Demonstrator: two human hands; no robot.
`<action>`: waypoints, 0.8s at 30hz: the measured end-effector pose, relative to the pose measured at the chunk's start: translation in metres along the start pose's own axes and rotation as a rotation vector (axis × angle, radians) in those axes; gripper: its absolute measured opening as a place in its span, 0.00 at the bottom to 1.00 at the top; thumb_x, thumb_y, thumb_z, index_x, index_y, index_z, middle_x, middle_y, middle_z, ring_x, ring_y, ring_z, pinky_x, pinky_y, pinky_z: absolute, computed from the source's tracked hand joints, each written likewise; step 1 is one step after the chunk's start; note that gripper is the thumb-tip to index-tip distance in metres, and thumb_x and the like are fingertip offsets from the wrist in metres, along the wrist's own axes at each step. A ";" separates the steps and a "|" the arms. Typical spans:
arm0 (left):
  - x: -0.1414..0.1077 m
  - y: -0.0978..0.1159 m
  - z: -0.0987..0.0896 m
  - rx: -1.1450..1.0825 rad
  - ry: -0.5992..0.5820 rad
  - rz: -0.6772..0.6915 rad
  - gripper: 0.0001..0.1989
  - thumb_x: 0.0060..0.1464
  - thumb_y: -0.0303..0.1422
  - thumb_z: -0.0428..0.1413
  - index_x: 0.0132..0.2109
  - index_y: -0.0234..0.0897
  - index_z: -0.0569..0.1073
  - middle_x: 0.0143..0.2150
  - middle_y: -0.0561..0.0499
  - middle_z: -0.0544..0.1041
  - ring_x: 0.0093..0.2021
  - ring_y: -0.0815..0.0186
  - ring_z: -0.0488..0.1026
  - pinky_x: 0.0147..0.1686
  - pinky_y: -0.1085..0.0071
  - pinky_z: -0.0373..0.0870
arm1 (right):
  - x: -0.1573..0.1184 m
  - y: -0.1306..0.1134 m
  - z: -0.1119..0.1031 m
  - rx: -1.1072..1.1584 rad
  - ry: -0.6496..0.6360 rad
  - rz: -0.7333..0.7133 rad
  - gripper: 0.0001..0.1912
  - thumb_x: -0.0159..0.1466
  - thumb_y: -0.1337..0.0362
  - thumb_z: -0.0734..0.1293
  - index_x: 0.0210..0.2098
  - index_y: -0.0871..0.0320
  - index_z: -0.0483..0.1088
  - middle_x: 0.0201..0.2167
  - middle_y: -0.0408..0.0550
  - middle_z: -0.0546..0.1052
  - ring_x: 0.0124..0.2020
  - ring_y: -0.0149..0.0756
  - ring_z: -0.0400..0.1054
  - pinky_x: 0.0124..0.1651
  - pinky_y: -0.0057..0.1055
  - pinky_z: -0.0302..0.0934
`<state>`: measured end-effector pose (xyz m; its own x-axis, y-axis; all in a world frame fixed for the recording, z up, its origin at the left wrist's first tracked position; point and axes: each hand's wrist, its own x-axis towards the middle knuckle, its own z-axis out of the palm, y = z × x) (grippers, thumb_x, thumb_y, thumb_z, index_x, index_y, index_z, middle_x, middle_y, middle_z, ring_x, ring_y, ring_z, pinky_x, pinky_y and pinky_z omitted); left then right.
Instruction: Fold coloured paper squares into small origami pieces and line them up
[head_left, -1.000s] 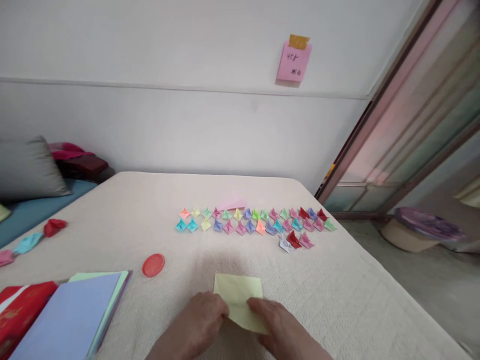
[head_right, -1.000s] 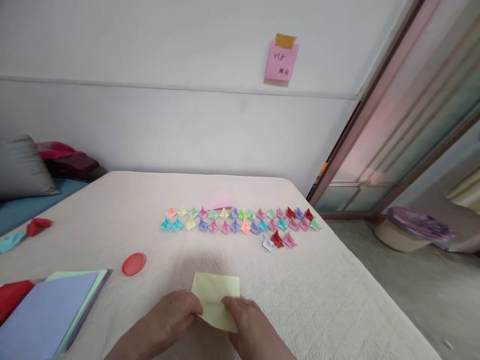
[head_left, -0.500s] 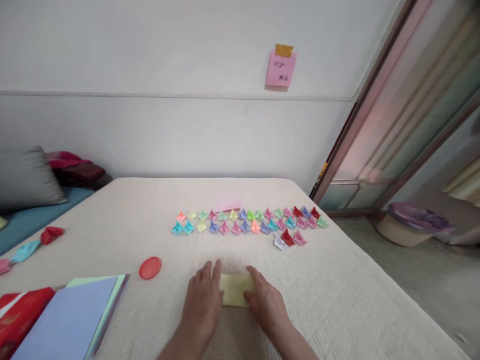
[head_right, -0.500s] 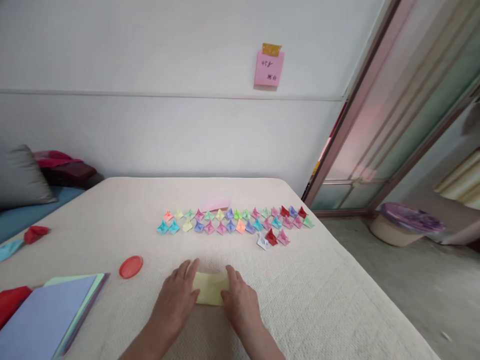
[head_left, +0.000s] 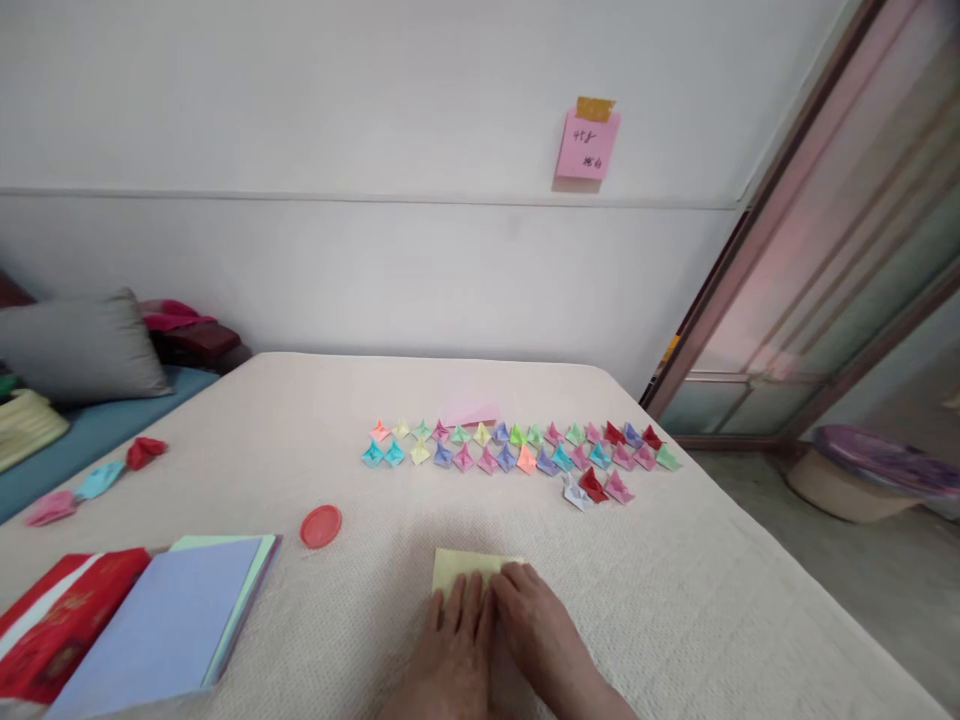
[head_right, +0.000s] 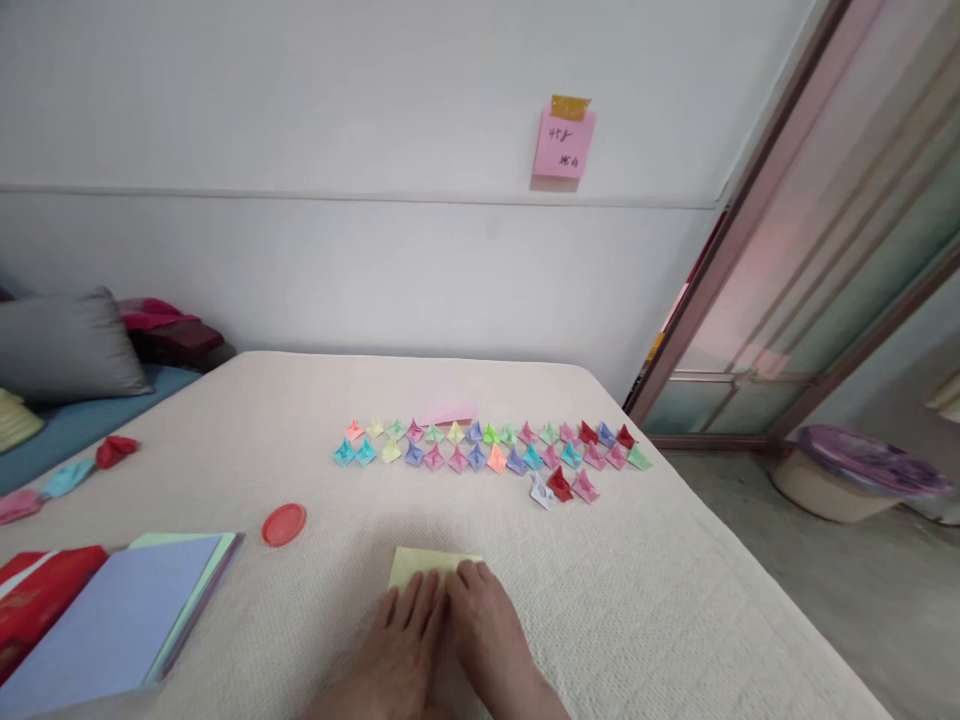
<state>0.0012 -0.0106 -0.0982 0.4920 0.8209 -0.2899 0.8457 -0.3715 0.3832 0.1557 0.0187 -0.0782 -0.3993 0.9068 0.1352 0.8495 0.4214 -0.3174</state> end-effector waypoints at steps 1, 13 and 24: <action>0.001 -0.001 0.002 0.009 0.006 -0.007 0.49 0.47 0.52 0.52 0.68 0.30 0.43 0.69 0.36 0.39 0.67 0.41 0.36 0.61 0.41 0.38 | -0.001 0.001 0.000 0.010 -0.013 -0.016 0.14 0.59 0.78 0.59 0.32 0.56 0.71 0.35 0.47 0.74 0.38 0.38 0.66 0.42 0.31 0.60; -0.013 -0.008 -0.031 0.027 0.078 -0.213 0.51 0.40 0.52 0.58 0.65 0.24 0.54 0.69 0.32 0.44 0.67 0.40 0.38 0.62 0.43 0.31 | -0.006 0.005 -0.018 -0.104 -0.131 -0.066 0.17 0.51 0.78 0.59 0.36 0.56 0.69 0.39 0.49 0.74 0.41 0.43 0.66 0.41 0.37 0.58; -0.011 0.003 -0.038 -0.092 0.119 -0.032 0.17 0.54 0.23 0.44 0.48 0.31 0.70 0.49 0.41 0.71 0.50 0.56 0.65 0.53 0.59 0.60 | -0.003 0.004 0.004 -0.243 0.007 -0.197 0.13 0.55 0.79 0.61 0.33 0.56 0.67 0.32 0.47 0.73 0.34 0.42 0.64 0.40 0.37 0.52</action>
<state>-0.0090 -0.0043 -0.0608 0.4321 0.8795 -0.1992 0.8355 -0.3073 0.4556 0.1589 0.0171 -0.0835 -0.5625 0.8073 0.1787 0.8141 0.5785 -0.0507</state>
